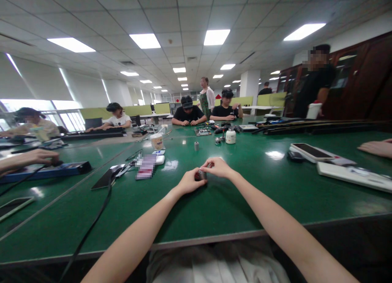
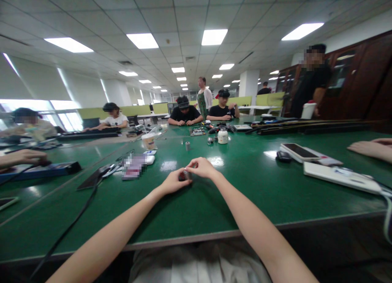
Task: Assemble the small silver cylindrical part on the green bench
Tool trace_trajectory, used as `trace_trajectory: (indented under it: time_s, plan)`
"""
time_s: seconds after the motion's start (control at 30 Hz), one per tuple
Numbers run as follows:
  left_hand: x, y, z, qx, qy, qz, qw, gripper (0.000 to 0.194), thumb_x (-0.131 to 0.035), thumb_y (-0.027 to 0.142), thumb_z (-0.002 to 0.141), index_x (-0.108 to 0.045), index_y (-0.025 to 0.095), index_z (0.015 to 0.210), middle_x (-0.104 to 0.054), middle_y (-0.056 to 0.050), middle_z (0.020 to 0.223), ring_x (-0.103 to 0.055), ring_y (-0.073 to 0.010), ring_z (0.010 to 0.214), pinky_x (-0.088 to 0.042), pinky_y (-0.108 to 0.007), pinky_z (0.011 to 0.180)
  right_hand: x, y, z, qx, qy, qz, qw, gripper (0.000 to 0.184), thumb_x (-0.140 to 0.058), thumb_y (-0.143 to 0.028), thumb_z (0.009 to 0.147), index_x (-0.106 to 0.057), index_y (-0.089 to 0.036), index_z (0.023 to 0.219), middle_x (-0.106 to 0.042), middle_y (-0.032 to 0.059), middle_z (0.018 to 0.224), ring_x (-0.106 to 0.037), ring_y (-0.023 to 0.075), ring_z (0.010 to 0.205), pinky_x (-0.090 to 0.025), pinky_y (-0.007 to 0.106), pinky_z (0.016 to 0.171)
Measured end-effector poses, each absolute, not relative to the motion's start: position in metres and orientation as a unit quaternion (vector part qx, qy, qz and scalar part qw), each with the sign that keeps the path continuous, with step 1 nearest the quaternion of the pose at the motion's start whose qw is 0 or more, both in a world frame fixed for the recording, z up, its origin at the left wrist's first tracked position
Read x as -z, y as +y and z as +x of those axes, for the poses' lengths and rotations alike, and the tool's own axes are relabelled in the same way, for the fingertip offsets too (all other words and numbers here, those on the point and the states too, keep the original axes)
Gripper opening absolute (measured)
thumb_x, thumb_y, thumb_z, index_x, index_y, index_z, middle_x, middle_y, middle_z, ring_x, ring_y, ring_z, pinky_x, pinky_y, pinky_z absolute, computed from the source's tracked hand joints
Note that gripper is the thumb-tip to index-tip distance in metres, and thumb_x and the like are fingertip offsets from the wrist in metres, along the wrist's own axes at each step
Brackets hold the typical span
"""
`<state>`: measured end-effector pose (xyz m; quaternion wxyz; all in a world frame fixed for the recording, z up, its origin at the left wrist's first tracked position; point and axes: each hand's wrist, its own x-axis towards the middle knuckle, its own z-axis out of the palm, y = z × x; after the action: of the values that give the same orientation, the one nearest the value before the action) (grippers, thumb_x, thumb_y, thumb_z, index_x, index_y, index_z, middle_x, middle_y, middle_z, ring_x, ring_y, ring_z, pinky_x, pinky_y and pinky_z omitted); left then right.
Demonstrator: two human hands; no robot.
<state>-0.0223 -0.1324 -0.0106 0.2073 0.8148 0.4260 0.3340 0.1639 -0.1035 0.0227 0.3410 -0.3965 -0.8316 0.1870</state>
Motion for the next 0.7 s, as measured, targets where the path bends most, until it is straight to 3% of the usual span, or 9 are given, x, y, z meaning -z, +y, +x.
trace_trajectory:
  time_s: [0.2, 0.37, 0.53, 0.7]
  plan:
    - [0.0122, -0.1313, -0.0226, -0.34, 0.421, 0.814, 0.213, 0.035, -0.068, 0.034, 0.072, -0.061, 0.015, 0.101, -0.068, -0.003, 0.087, -0.062, -0.0172, 0.076, -0.049, -0.029, 0.072, -0.0257, -0.1044, 0.162, -0.225, -0.806, -0.396, 0.379, 0.038, -0.057, -0.049, 0.084, -0.075, -0.019, 0.098, -0.074, 0.0053, 0.091, -0.064, 0.0169, 0.078, -0.047, 0.025, 0.069]
    - [0.0114, -0.1321, -0.0228, -0.337, 0.425, 0.813, 0.213, 0.04, -0.068, 0.035, 0.072, -0.061, 0.014, 0.105, -0.068, -0.005, 0.089, -0.063, -0.0181, 0.077, -0.049, -0.029, 0.072, -0.027, -0.1065, 0.163, -0.249, -0.81, -0.345, 0.404, 0.035, -0.071, -0.038, 0.073, -0.073, -0.018, 0.103, -0.075, 0.0061, 0.092, -0.068, 0.0188, 0.085, -0.049, 0.028, 0.078]
    - [0.0113, -0.1317, -0.0232, -0.338, 0.422, 0.814, 0.214, 0.045, -0.068, 0.036, 0.073, -0.059, 0.013, 0.111, -0.068, -0.005, 0.089, -0.062, -0.0177, 0.076, -0.049, -0.029, 0.072, -0.0299, -0.1119, 0.1598, -0.248, -0.804, -0.331, 0.426, 0.033, -0.073, -0.032, 0.072, -0.072, -0.018, 0.102, -0.075, 0.005, 0.084, -0.069, 0.019, 0.081, -0.051, 0.031, 0.08]
    - [0.0108, -0.1324, -0.0238, -0.337, 0.427, 0.814, 0.205, 0.034, -0.068, 0.037, 0.073, -0.061, 0.014, 0.097, -0.067, -0.004, 0.086, -0.062, -0.0175, 0.076, -0.049, -0.028, 0.072, -0.0305, -0.1037, 0.1655, -0.243, -0.759, -0.364, 0.482, 0.033, -0.073, -0.034, 0.072, -0.071, -0.017, 0.101, -0.074, 0.0065, 0.083, -0.07, 0.019, 0.078, -0.054, 0.031, 0.075]
